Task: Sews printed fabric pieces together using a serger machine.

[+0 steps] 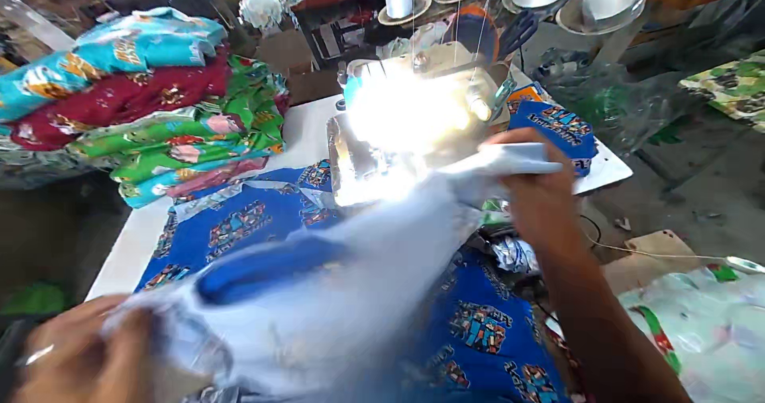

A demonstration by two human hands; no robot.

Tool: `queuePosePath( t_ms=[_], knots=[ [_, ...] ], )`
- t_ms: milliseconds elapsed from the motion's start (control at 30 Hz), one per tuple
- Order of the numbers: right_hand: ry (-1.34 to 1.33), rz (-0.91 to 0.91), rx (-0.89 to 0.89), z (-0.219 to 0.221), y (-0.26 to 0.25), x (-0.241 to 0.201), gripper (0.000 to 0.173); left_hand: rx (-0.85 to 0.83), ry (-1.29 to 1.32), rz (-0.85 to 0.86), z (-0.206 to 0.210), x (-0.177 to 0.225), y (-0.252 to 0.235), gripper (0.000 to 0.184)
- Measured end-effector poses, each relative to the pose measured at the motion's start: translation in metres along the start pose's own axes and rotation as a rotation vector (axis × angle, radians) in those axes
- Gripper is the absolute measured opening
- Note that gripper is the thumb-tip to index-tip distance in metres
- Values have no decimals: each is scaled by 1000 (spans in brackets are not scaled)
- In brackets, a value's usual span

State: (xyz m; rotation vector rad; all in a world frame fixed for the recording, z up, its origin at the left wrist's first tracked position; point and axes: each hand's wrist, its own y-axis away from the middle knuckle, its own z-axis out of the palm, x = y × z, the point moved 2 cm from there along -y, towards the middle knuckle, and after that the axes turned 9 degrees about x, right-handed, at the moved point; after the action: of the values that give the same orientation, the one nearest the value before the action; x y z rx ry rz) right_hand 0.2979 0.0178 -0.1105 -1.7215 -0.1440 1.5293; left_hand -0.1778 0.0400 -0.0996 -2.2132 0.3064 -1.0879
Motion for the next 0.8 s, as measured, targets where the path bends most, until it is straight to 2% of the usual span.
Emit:
queuePosePath(
  t_ms=[67,100,133,200,233,333,367,433,533,567,667,800],
  knots=[
    [215,38,-61,36,-6,11,32,-171,-238,-8,45,-30,-17,40],
    [283,60,-91,53,-6,17,38,-246,-271,-37,64,-38,-25,43],
    [321,61,-113,67,-6,22,37,-296,-258,-50,82,-37,-33,48],
    [321,47,-136,86,-7,28,18,-380,-164,17,116,-10,-46,65],
    [300,59,-157,91,-5,30,14,-419,-112,51,133,12,-50,74],
    [251,62,-162,100,-5,31,11,-505,-44,207,181,71,-53,101],
    [241,57,-152,101,-4,32,10,-518,-62,258,195,82,-52,104],
    [221,69,-143,99,-2,34,9,-516,-77,328,214,94,-54,89],
    [200,99,-110,96,4,43,9,-429,-44,291,222,102,-62,24],
    [191,145,-108,95,7,46,11,-404,-48,282,221,105,-64,14],
    [135,320,-137,93,22,53,27,-330,-75,290,216,113,-66,18],
    [-28,406,20,99,41,55,13,-262,-94,290,217,118,-59,26]
  ],
)
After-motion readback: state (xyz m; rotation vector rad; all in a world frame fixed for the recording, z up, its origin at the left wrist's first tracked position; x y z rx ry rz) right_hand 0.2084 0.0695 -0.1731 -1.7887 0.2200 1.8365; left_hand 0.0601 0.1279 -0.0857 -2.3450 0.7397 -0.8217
